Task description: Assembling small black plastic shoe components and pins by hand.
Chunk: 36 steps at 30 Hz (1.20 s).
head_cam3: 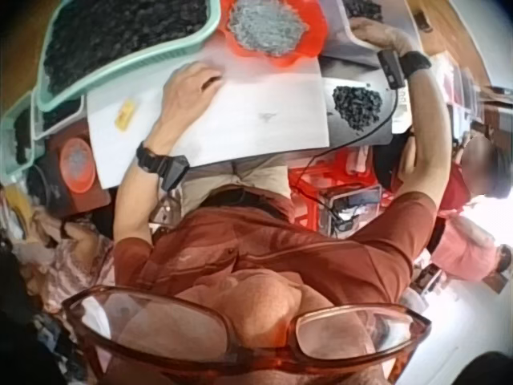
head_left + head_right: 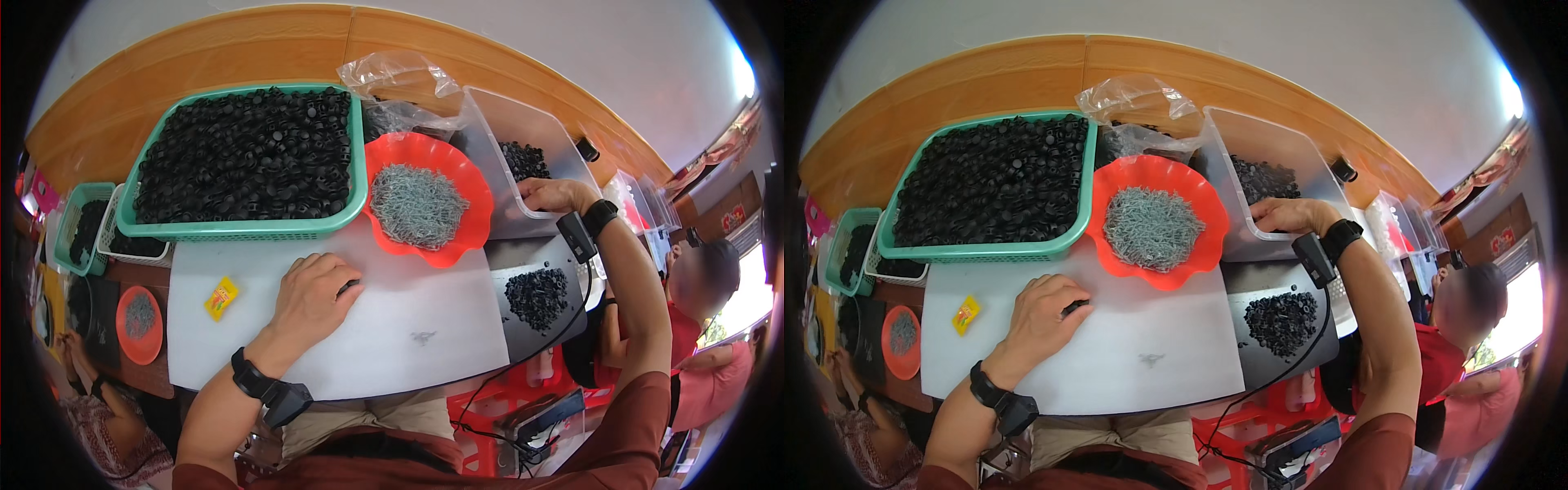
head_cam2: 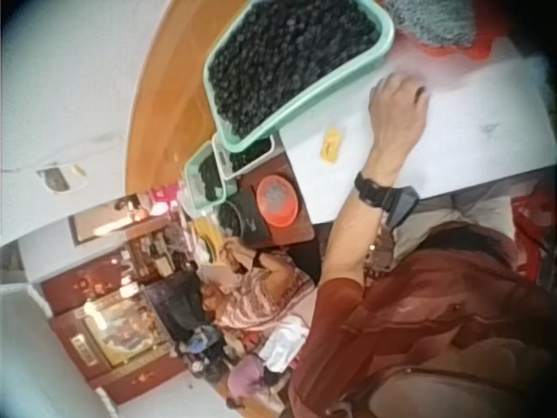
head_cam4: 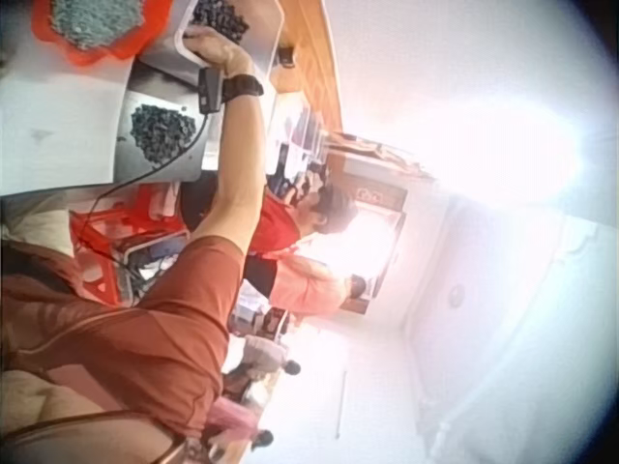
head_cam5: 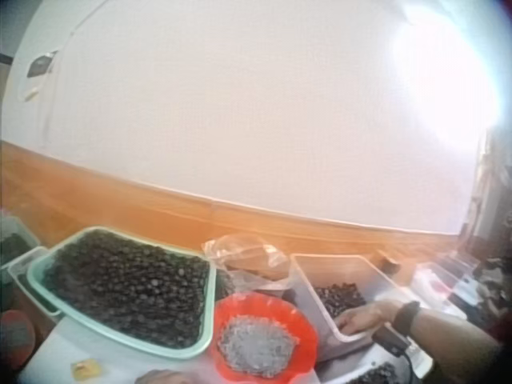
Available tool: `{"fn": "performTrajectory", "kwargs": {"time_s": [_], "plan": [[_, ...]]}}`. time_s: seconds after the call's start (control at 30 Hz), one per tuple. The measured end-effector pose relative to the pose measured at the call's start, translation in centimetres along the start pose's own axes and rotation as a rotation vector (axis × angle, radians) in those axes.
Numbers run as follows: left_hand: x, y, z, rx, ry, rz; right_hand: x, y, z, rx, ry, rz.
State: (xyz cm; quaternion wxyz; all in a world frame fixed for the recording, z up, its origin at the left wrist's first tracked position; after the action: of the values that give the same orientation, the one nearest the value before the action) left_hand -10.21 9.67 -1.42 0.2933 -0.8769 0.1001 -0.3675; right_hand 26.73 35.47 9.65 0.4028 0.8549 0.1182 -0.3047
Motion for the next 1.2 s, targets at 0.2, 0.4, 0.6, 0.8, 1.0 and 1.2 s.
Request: {"fn": "performTrajectory", "kwargs": {"time_s": [0.2,0.4,0.6,0.8,1.0,1.2], "plan": [[-0.1,-0.1,0.0,-0.003,-0.016,-0.004,0.3,-1.2,1.8,0.048,0.179,-0.058],[0.0,-0.2,0.1,0.000,-0.006,0.001,-0.2,-0.8,1.6,0.128,0.362,-0.115],[-0.1,-0.1,0.1,0.002,-0.004,0.008,1.0,-1.9,1.0,0.149,0.429,-0.168],[-0.1,-0.1,0.1,0.010,0.004,0.017,1.7,-2.3,0.5,0.215,0.430,-0.134],[-0.2,0.0,0.1,0.013,0.004,0.021,0.8,-1.3,0.6,0.280,0.157,-0.111],[-0.3,-0.1,0.0,0.012,0.005,0.018,-0.9,0.2,1.3,0.528,0.209,-0.099]]}}
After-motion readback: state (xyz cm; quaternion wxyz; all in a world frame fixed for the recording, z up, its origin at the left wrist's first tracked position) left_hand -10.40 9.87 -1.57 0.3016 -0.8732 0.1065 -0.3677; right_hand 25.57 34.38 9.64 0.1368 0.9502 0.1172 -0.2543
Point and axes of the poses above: each hand's wrist, its own y-axis away from the middle knuckle, its own z-axis out of the palm, x = y × z, the point moved 1 cm from there along -y, towards the middle knuckle, and after that the axes turned 10 degrees about x, right-handed, at the moved point
